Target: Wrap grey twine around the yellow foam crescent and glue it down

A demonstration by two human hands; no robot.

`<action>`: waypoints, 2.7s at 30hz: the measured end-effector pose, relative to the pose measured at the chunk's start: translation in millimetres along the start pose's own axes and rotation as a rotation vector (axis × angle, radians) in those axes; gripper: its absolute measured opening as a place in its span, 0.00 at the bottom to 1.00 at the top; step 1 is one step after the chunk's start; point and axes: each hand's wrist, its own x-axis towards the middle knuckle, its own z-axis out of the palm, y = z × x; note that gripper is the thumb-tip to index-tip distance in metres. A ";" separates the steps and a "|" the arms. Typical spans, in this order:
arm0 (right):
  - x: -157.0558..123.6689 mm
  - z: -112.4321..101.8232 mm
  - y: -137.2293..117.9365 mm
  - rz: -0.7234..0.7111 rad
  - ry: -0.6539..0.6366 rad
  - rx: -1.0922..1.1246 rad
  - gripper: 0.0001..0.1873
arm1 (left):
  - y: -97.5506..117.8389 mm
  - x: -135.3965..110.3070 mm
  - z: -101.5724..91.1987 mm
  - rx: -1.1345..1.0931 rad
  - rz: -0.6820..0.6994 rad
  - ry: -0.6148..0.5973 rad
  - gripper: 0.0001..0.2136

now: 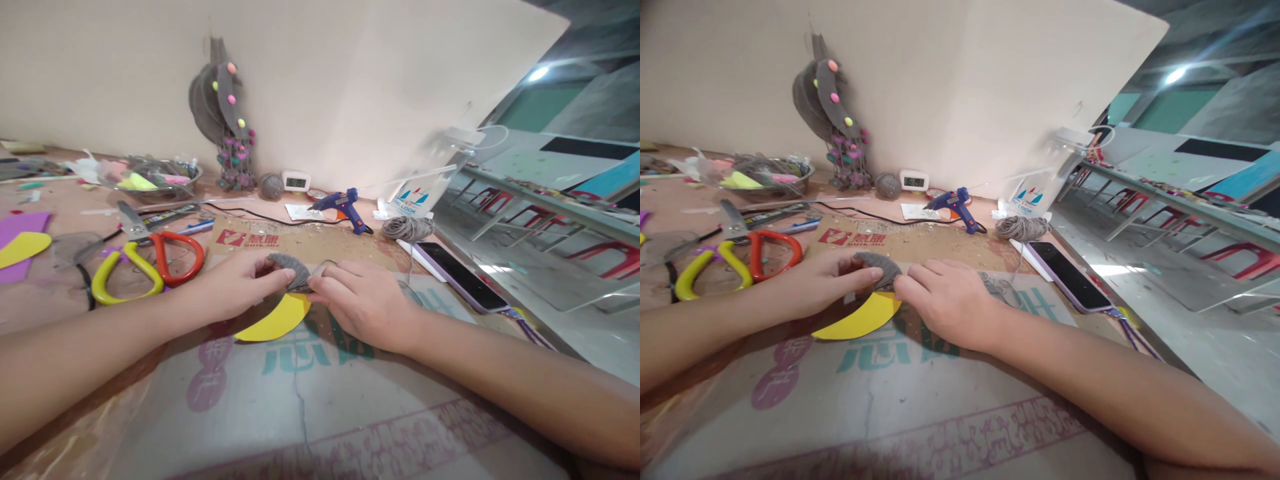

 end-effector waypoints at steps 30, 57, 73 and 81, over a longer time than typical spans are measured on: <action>8.3 3.8 -0.4 0.719 -0.129 1.031 0.14 | 5.3 -3.1 -0.1 0.315 0.065 0.038 0.14; 8.7 4.5 1.5 0.757 -0.063 1.119 0.15 | -1.1 -2.4 -4.2 0.209 0.169 -0.020 0.10; 8.0 4.2 2.2 0.700 -0.121 1.017 0.15 | 4.2 -3.1 -4.6 0.300 0.188 -0.017 0.13; 8.0 4.7 2.2 0.718 -0.100 1.084 0.15 | 0.7 -0.7 -4.1 0.277 0.169 -0.006 0.11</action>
